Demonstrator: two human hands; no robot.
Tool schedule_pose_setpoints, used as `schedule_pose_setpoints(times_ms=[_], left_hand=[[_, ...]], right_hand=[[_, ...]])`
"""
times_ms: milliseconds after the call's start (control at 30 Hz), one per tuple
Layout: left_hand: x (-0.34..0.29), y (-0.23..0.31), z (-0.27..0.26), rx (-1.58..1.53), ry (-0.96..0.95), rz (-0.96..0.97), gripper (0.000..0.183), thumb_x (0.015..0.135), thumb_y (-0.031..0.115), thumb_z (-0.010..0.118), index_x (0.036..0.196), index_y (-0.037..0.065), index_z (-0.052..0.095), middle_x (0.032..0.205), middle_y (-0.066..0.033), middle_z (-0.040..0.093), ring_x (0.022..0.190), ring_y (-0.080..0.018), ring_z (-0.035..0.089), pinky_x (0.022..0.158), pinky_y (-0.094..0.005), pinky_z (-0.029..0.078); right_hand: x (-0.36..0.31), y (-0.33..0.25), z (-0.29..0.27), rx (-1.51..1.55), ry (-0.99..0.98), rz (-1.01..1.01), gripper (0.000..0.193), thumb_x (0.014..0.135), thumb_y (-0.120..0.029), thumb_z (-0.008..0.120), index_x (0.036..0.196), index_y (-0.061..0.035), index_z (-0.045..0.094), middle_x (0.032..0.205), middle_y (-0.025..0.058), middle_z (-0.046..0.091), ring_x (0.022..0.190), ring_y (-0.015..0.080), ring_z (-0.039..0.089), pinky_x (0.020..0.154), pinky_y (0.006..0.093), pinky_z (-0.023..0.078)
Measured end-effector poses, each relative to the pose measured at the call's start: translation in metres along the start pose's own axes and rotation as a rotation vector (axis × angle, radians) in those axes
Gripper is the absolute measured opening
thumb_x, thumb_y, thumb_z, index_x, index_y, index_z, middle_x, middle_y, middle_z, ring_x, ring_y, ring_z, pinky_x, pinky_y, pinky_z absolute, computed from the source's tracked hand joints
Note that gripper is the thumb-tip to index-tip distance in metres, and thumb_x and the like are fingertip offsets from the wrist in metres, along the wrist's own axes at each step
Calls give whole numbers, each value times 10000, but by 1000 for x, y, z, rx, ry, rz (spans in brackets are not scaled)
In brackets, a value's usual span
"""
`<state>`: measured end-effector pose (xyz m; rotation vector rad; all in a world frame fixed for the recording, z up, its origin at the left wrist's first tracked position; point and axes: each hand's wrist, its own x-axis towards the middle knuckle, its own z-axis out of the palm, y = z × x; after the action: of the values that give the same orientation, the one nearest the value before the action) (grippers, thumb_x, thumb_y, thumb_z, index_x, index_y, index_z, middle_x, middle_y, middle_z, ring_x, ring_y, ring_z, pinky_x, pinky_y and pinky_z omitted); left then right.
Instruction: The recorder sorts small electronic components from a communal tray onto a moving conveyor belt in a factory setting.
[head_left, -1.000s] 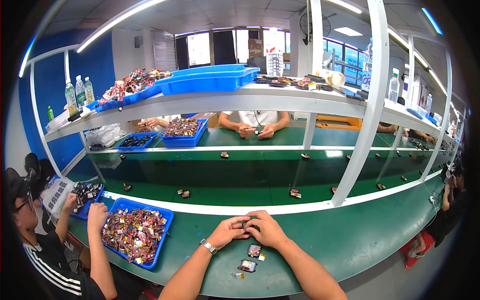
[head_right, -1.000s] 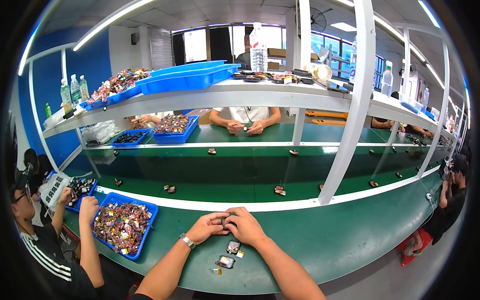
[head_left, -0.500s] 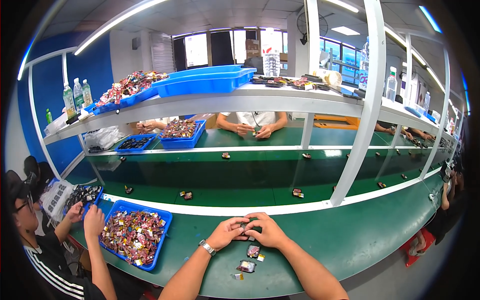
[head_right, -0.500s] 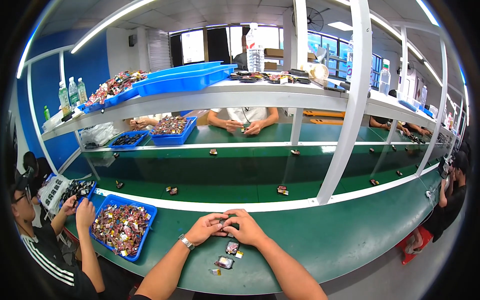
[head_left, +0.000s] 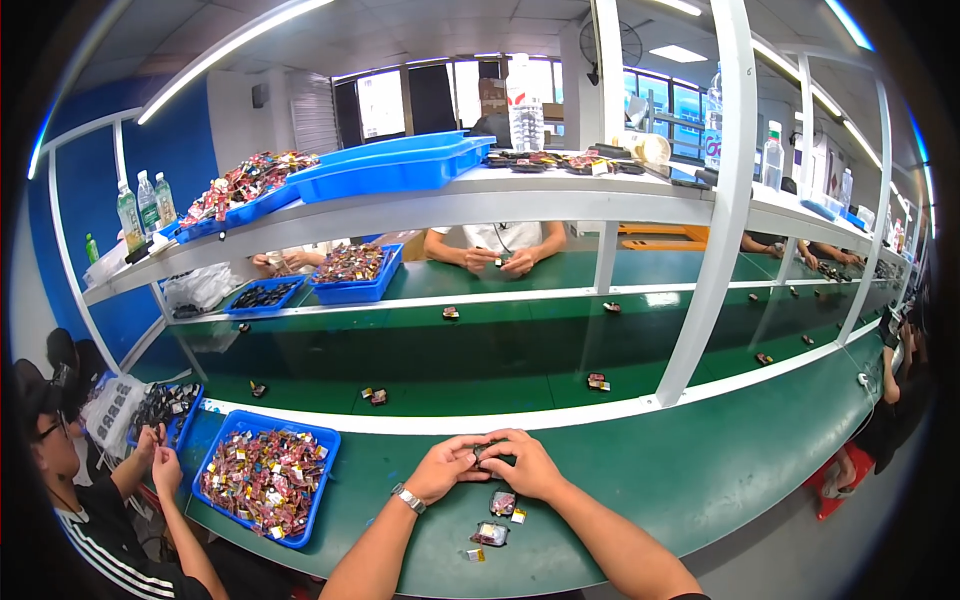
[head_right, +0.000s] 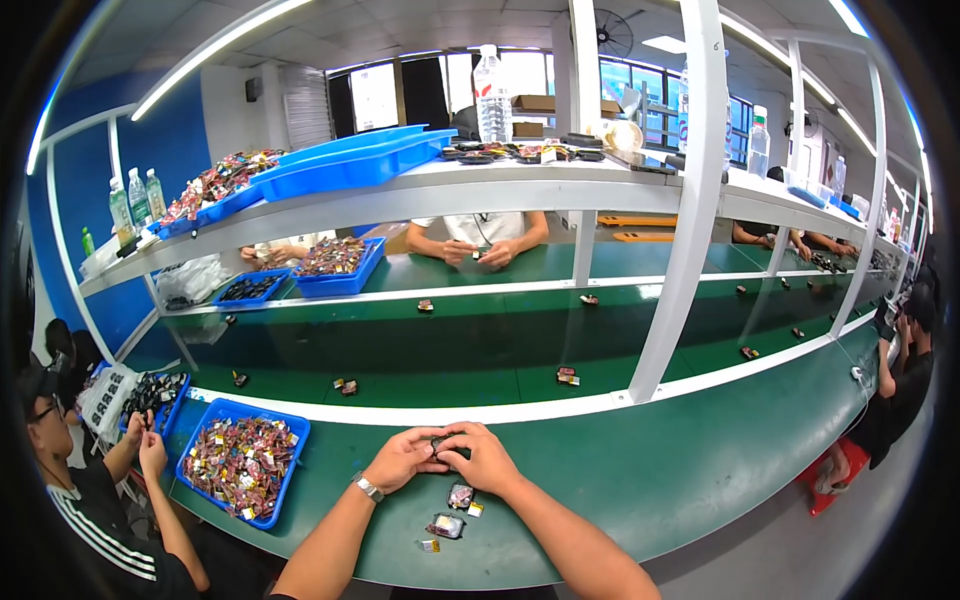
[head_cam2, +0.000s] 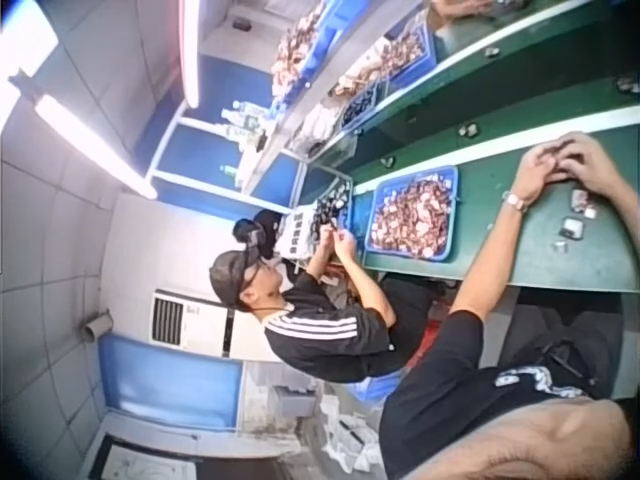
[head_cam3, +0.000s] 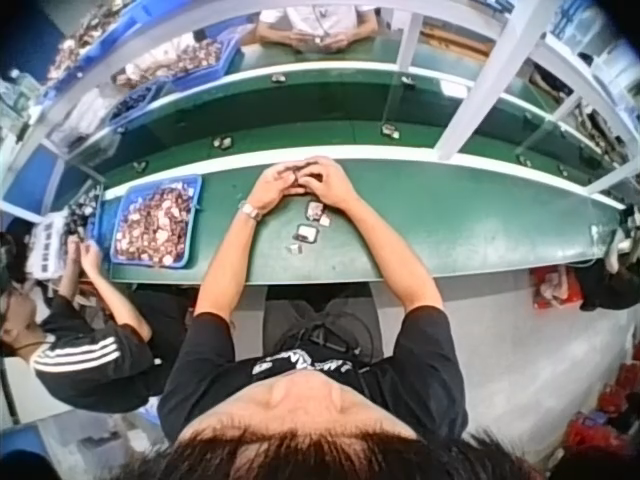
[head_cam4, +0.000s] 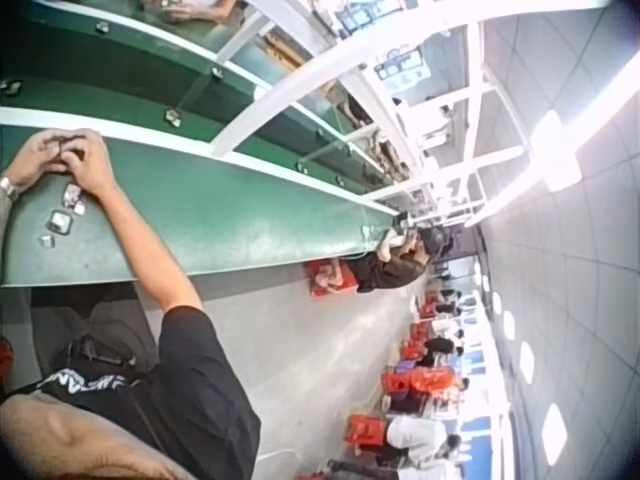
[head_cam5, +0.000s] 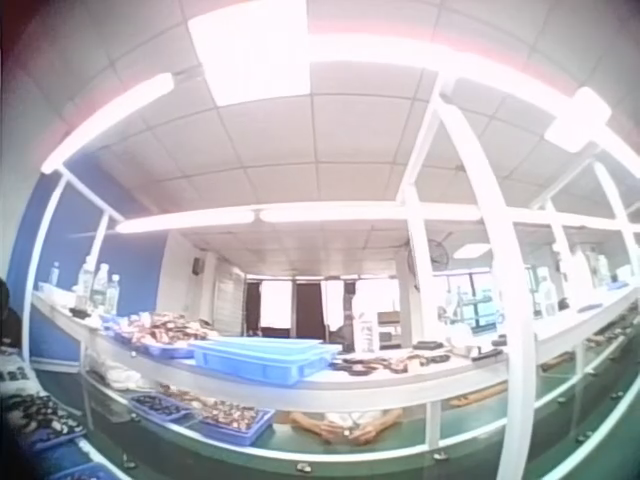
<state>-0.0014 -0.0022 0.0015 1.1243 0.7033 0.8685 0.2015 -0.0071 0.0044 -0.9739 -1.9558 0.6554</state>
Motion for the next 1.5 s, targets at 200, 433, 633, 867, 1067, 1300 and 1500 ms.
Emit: schedule_pose_setpoints(times_ms=[200, 433, 633, 867, 1067, 1300, 1500], left_hand=[[0, 1, 0, 6, 1, 7, 347, 994, 86, 498, 1330, -1, 489, 1199, -148, 593, 1084, -234, 623, 934, -380, 557], [-1, 1, -1, -26, -17, 20, 346, 988, 80, 505, 1322, -7, 488, 1191, -148, 594, 1080, -241, 625, 926, -376, 565], [-2, 3, 2, -30, 2, 28, 350, 980, 77, 524, 1317, -4, 486, 1170, -147, 600, 1067, -241, 631, 926, -383, 564], [-2, -1, 0, -33, 31, 93, 360, 994, 97, 506, 1328, -28, 457, 1200, -176, 599, 1095, -249, 626, 947, -388, 551], [-2, -3, -4, -71, -29, 95, 367, 985, 102, 533, 1320, -29, 463, 1200, -179, 604, 1103, -260, 620, 955, -413, 544], [-1, -7, -4, -89, -14, 111, 371, 977, 105, 554, 1314, -28, 474, 1195, -169, 608, 1094, -248, 625, 948, -401, 549], [-2, 0, 4, -85, 48, 154, 365, 984, 90, 535, 1328, -17, 475, 1185, -145, 617, 1076, -216, 632, 942, -375, 555]], right_hand=[[1, -1, 4, -17, 51, -38, 149, 796, -160, 724, 938, -125, 752, 1123, 78, 653, 1092, 271, 588, 950, 380, 475], [-1, -2, 5, -10, 68, -37, 163, 807, -159, 699, 957, -125, 753, 1146, 63, 636, 1110, 274, 569, 967, 382, 465], [-1, -1, 7, 36, 73, -14, 179, 796, -132, 717, 971, -133, 755, 1188, 78, 639, 1132, 277, 570, 977, 378, 462], [-3, -21, 8, -54, 145, -110, 195, 799, -114, 706, 992, -104, 731, 1259, 79, 600, 1193, 289, 527, 997, 384, 448], [-2, -25, 6, -124, 191, -144, 148, 786, -95, 699, 931, -89, 729, 1206, 85, 621, 1181, 291, 535, 993, 390, 453], [-2, -21, 12, -50, 198, -106, 172, 778, -60, 670, 942, -76, 718, 1221, 85, 611, 1175, 298, 528, 982, 390, 462], [0, -19, 12, -24, 168, -134, 236, 790, -60, 663, 1023, -70, 701, 1293, 103, 576, 1207, 309, 509, 1008, 406, 449]])
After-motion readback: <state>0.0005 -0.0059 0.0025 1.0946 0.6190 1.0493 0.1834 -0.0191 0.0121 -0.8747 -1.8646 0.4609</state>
